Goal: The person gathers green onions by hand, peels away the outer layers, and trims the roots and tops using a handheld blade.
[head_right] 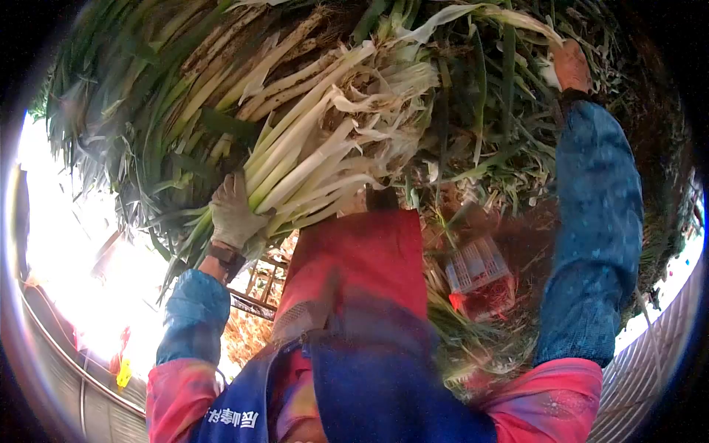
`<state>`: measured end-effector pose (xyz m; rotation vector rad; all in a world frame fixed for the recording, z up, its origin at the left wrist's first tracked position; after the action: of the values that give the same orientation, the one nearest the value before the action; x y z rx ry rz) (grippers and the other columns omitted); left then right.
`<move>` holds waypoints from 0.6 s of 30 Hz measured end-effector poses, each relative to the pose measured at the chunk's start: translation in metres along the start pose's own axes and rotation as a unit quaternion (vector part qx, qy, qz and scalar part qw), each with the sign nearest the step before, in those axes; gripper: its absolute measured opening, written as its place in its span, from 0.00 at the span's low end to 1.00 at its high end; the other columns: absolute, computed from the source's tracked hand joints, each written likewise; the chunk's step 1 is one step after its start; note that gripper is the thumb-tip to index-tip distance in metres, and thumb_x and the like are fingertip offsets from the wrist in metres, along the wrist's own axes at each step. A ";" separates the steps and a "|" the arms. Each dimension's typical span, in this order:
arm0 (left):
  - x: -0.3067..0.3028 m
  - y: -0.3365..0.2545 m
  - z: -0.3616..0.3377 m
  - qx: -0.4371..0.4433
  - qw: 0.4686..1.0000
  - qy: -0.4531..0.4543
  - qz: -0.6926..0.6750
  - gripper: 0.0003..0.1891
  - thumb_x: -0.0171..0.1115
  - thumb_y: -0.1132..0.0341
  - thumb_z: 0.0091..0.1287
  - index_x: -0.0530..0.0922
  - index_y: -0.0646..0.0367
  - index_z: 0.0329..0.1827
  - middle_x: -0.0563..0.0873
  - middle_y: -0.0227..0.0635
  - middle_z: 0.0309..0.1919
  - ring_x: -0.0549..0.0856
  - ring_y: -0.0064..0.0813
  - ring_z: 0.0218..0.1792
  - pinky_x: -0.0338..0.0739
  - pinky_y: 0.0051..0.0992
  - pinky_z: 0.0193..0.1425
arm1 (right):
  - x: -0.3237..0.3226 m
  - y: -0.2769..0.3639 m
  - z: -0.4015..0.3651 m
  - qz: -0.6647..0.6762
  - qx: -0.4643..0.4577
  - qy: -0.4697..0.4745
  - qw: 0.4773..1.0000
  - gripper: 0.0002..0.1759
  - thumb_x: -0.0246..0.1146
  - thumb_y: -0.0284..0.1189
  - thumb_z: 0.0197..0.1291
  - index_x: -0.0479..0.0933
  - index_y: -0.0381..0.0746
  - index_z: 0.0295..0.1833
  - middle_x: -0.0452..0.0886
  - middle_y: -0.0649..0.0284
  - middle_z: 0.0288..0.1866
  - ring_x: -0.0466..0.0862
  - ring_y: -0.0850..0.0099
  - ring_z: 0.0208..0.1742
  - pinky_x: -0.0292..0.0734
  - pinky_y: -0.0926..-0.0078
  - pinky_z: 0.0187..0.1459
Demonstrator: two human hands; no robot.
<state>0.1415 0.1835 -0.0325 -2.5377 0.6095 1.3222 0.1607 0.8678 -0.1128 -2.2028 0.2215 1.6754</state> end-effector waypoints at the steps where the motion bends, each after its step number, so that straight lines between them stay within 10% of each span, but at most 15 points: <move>1: -0.002 0.001 0.002 0.006 1.000 0.004 -0.008 0.56 0.74 0.45 0.40 0.57 0.65 0.70 0.68 0.55 0.61 0.71 0.53 0.59 0.65 0.45 0.63 | -0.006 0.021 -0.009 0.000 -0.061 -0.024 0.998 0.15 0.50 0.35 0.71 0.76 0.46 0.59 0.80 0.49 0.46 0.79 0.57 0.50 0.77 0.55 0.49; 3: -0.009 0.002 0.005 0.018 1.000 0.010 -0.014 0.56 0.74 0.45 0.40 0.57 0.66 0.70 0.68 0.56 0.61 0.71 0.53 0.60 0.65 0.45 0.63 | -0.065 0.139 -0.052 0.011 -0.216 -0.089 0.972 0.20 0.59 0.40 0.65 0.74 0.44 0.60 0.80 0.49 0.45 0.78 0.55 0.54 0.76 0.58 0.52; 4: -0.011 0.002 0.005 0.023 1.000 0.015 -0.009 0.57 0.74 0.45 0.40 0.56 0.66 0.71 0.68 0.56 0.61 0.71 0.53 0.60 0.65 0.45 0.63 | -0.083 0.195 -0.063 0.297 0.043 0.094 0.949 0.30 0.64 0.45 0.59 0.73 0.37 0.60 0.74 0.49 0.58 0.75 0.55 0.59 0.72 0.63 0.58; 5: -0.012 0.003 0.006 0.030 0.999 0.021 -0.004 0.57 0.74 0.45 0.41 0.56 0.66 0.71 0.68 0.57 0.61 0.71 0.54 0.60 0.65 0.45 0.64 | -0.065 0.243 -0.075 0.308 -0.039 0.150 0.939 0.33 0.66 0.49 0.55 0.73 0.38 0.61 0.73 0.49 0.61 0.73 0.54 0.61 0.70 0.62 0.61; 9: -0.004 0.009 0.005 0.024 0.999 0.038 -0.002 0.56 0.74 0.45 0.41 0.56 0.66 0.70 0.69 0.57 0.61 0.71 0.52 0.60 0.66 0.43 0.63 | -0.041 0.399 -0.148 0.242 -0.119 0.014 0.963 0.34 0.63 0.50 0.55 0.71 0.33 0.57 0.76 0.45 0.54 0.77 0.52 0.55 0.73 0.54 0.54; 13: -0.003 0.010 0.005 0.025 0.999 0.026 -0.015 0.55 0.74 0.45 0.41 0.57 0.66 0.70 0.70 0.56 0.60 0.73 0.51 0.59 0.68 0.43 0.62 | -0.024 0.339 -0.090 0.083 -0.148 0.179 0.969 0.12 0.56 0.34 0.60 0.79 0.40 0.43 0.82 0.52 0.44 0.84 0.53 0.43 0.80 0.56 0.40; 14: 0.002 0.011 0.004 0.031 0.999 0.010 0.000 0.55 0.73 0.45 0.42 0.57 0.66 0.70 0.70 0.55 0.60 0.73 0.51 0.58 0.68 0.44 0.62 | 0.024 0.273 -0.057 0.098 -0.050 0.039 0.993 0.09 0.61 0.31 0.56 0.81 0.37 0.35 0.83 0.55 0.34 0.84 0.59 0.34 0.80 0.58 0.33; 17: -0.009 0.009 0.005 0.019 0.999 0.038 -0.005 0.55 0.73 0.45 0.43 0.57 0.66 0.70 0.70 0.54 0.60 0.73 0.51 0.58 0.68 0.44 0.62 | 0.067 0.032 0.038 -0.065 -0.128 0.151 0.978 0.11 0.57 0.34 0.66 0.81 0.39 0.41 0.80 0.54 0.37 0.81 0.62 0.34 0.78 0.64 0.33; 18: -0.012 0.006 0.005 0.012 0.998 0.061 -0.017 0.55 0.73 0.44 0.43 0.57 0.65 0.70 0.70 0.54 0.61 0.73 0.51 0.58 0.68 0.44 0.62 | 0.042 0.039 0.028 -0.008 -0.119 0.055 0.991 0.11 0.57 0.34 0.66 0.81 0.40 0.42 0.80 0.54 0.37 0.81 0.62 0.34 0.77 0.63 0.33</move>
<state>0.1289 0.1828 -0.0251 -2.6123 0.5988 1.1476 0.1347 0.8460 -0.1668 -2.4667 0.0333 1.6481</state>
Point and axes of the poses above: each hand's wrist, its own z-axis towards the middle knuckle, its own x-axis out of the palm, y = z × x, the point moved 4 cm from there along z, towards the middle knuckle
